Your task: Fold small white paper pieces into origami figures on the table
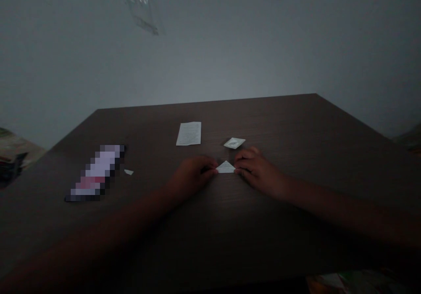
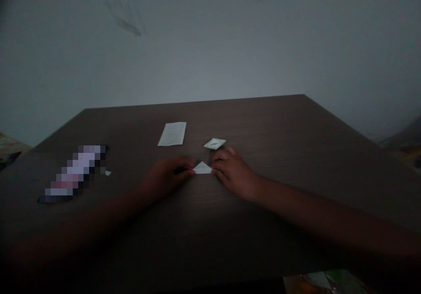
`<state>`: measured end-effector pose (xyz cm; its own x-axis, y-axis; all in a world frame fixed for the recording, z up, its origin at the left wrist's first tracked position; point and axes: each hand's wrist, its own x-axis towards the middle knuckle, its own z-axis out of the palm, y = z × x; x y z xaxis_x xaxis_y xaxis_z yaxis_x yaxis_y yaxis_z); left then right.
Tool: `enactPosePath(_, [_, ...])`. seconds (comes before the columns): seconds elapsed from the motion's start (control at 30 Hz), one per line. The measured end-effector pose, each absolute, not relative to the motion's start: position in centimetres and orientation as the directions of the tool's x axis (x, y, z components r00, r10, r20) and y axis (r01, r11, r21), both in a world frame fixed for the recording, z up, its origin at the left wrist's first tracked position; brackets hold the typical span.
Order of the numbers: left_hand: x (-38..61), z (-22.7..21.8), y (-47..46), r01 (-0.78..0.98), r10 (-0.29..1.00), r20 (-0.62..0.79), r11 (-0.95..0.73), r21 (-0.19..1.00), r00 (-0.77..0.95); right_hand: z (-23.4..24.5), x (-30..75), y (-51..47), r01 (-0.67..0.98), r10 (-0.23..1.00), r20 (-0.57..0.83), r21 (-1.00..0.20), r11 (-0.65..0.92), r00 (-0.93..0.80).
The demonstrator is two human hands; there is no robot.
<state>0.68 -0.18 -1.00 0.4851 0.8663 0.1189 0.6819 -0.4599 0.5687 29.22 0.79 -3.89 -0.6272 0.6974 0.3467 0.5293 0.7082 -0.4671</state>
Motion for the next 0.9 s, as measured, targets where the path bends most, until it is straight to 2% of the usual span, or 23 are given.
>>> enactPosePath(0.37, [0.3, -1.5, 0.0, 0.656, 0.797, 0.165, -0.579, 0.484, 0.581, -3.6, 29.0, 0.6, 0.538, 0.693, 0.328, -0.452, 0.712, -0.642])
enactPosePath(0.7, [0.6, -1.4, 0.1, 0.728, 0.86, 0.097, -0.48, 0.489, 0.501, -4.1, 28.7, 0.6, 0.58, 0.718, 0.367, -0.426, 0.695, -0.591])
enactPosePath(0.9, [0.6, -1.9, 0.5, 0.726, 0.839, 0.128, -0.525, 0.445, 0.529, -4.9, 29.0, 0.8, 0.597, 0.736, 0.413, -0.429, 0.677, -0.537])
